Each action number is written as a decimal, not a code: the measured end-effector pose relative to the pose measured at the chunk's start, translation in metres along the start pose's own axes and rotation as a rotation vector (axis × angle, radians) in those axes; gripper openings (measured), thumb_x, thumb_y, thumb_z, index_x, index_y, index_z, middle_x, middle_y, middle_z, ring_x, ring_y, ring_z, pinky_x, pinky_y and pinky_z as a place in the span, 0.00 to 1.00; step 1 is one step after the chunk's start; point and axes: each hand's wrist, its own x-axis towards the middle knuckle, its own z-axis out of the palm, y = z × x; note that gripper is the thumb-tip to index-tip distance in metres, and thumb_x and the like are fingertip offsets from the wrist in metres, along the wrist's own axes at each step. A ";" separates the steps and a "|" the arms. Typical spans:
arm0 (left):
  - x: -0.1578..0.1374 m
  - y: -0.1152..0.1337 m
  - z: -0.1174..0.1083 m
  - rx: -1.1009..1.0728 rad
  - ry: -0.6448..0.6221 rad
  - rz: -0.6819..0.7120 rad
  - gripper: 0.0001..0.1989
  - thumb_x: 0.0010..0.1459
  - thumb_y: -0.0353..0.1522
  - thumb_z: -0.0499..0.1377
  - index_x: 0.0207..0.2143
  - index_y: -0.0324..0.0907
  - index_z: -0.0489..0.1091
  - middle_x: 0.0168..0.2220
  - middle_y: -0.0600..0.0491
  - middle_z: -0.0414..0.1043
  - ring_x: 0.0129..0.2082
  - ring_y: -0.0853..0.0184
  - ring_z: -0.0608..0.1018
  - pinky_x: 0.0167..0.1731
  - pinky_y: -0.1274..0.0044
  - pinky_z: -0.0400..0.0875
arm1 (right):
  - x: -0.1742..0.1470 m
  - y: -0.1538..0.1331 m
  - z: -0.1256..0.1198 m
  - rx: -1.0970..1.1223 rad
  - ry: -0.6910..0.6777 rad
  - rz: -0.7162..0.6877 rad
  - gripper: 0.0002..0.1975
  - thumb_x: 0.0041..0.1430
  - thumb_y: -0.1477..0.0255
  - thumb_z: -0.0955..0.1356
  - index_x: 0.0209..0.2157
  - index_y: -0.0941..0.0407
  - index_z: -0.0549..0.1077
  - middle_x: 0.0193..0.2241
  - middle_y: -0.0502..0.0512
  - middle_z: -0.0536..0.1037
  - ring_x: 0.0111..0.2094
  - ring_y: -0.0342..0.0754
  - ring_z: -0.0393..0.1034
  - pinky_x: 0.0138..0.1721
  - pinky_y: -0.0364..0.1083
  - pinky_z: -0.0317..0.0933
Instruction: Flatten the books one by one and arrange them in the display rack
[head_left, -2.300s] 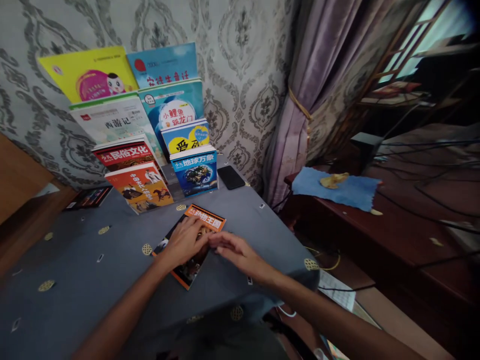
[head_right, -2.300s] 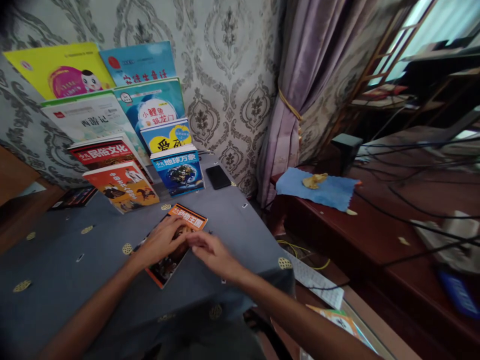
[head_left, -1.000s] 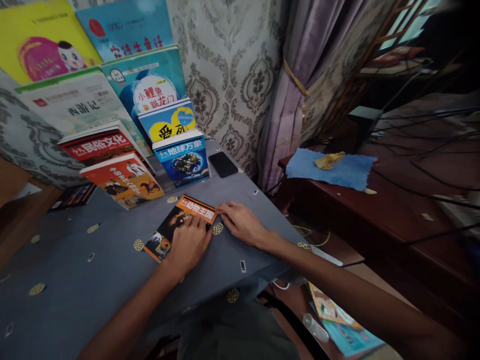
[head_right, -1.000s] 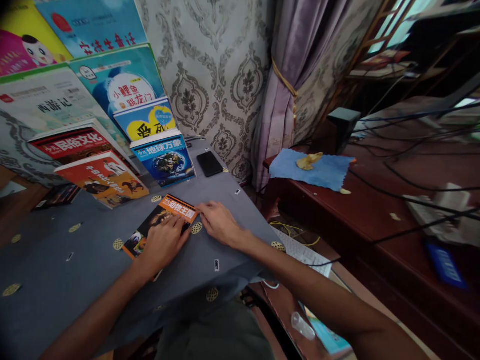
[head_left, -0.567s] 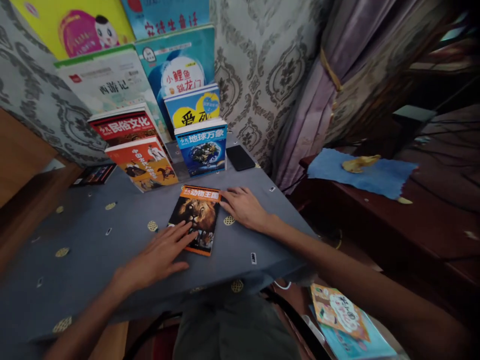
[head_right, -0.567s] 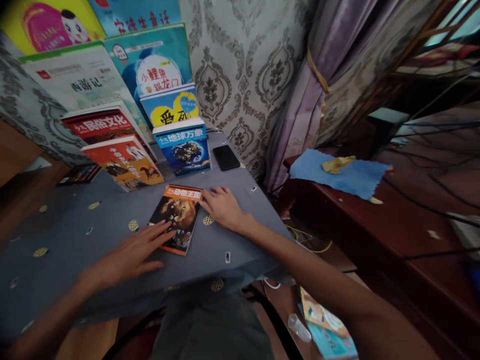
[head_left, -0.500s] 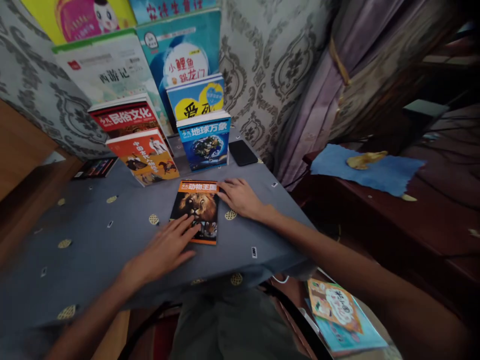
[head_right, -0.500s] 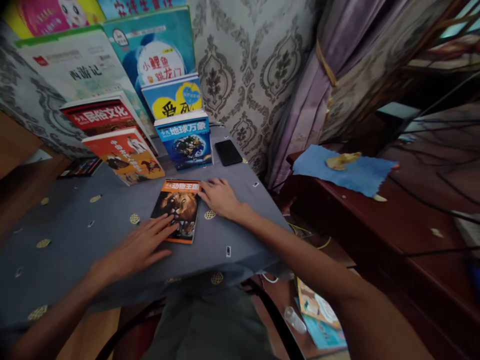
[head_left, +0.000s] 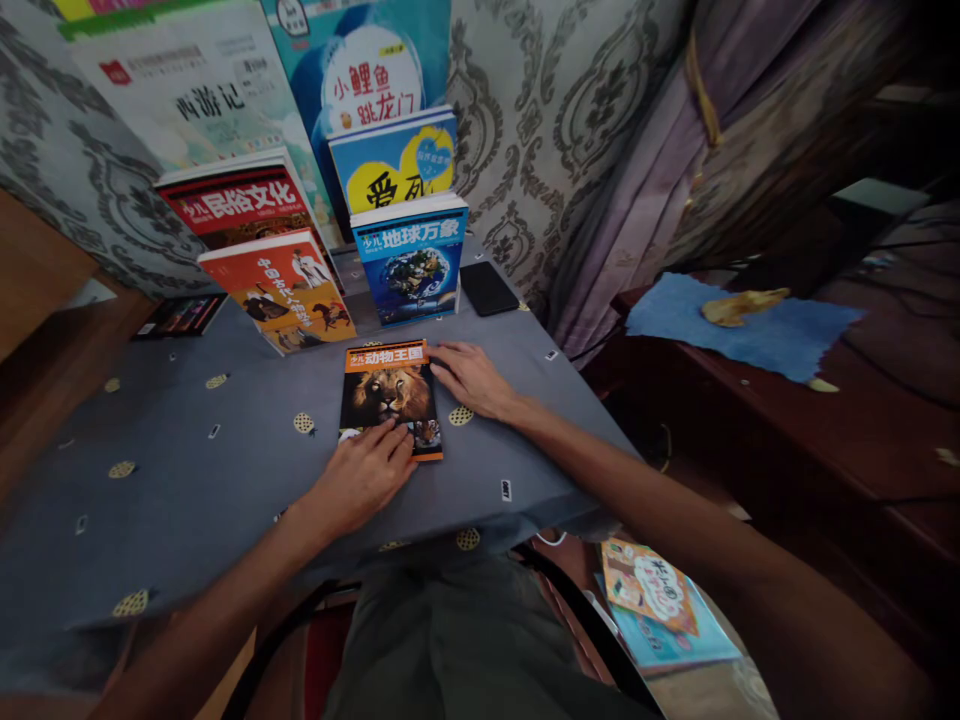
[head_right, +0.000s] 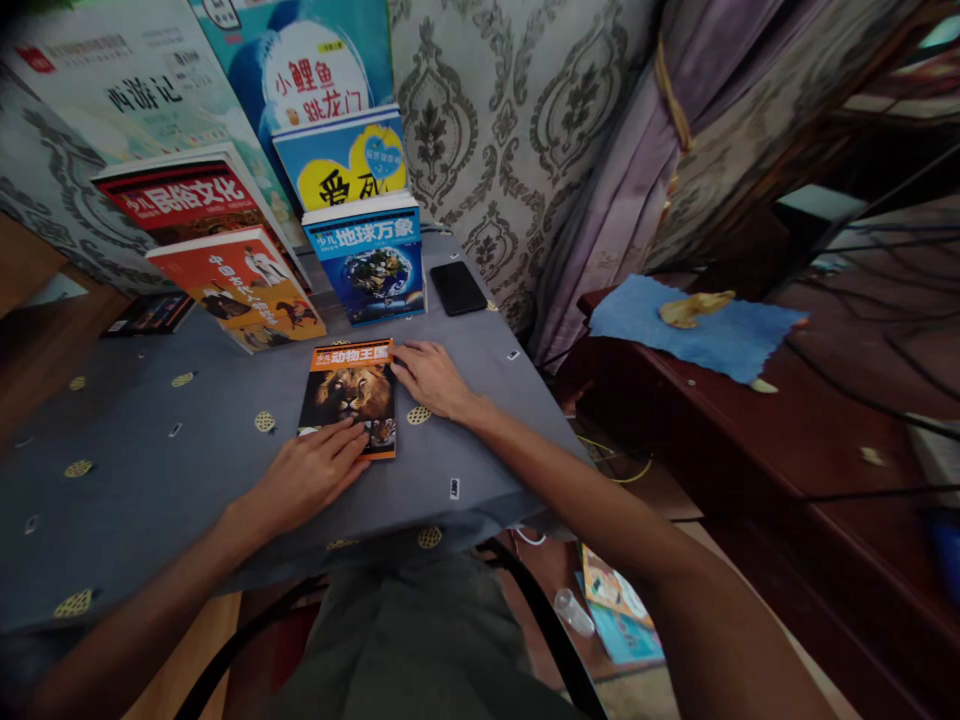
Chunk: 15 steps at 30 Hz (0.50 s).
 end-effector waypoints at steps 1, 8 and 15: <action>0.000 0.000 0.000 -0.003 -0.006 0.011 0.17 0.71 0.34 0.48 0.51 0.34 0.72 0.52 0.40 0.77 0.54 0.55 0.78 0.48 0.65 0.75 | -0.003 -0.002 -0.001 0.038 0.011 -0.016 0.21 0.71 0.68 0.57 0.59 0.60 0.70 0.56 0.65 0.75 0.59 0.58 0.65 0.60 0.60 0.57; 0.001 -0.005 -0.009 -0.040 -0.110 0.017 0.17 0.65 0.25 0.52 0.54 0.35 0.70 0.53 0.42 0.77 0.55 0.55 0.78 0.46 0.66 0.77 | -0.034 -0.022 -0.013 0.318 0.098 -0.041 0.18 0.72 0.67 0.58 0.54 0.55 0.73 0.43 0.58 0.82 0.47 0.53 0.72 0.52 0.55 0.64; 0.001 -0.001 -0.004 -0.002 -0.046 0.014 0.15 0.69 0.31 0.51 0.51 0.34 0.72 0.51 0.42 0.78 0.54 0.55 0.78 0.47 0.66 0.77 | -0.073 -0.055 -0.020 0.408 0.108 -0.094 0.17 0.73 0.68 0.59 0.54 0.54 0.73 0.40 0.57 0.81 0.44 0.50 0.73 0.47 0.51 0.68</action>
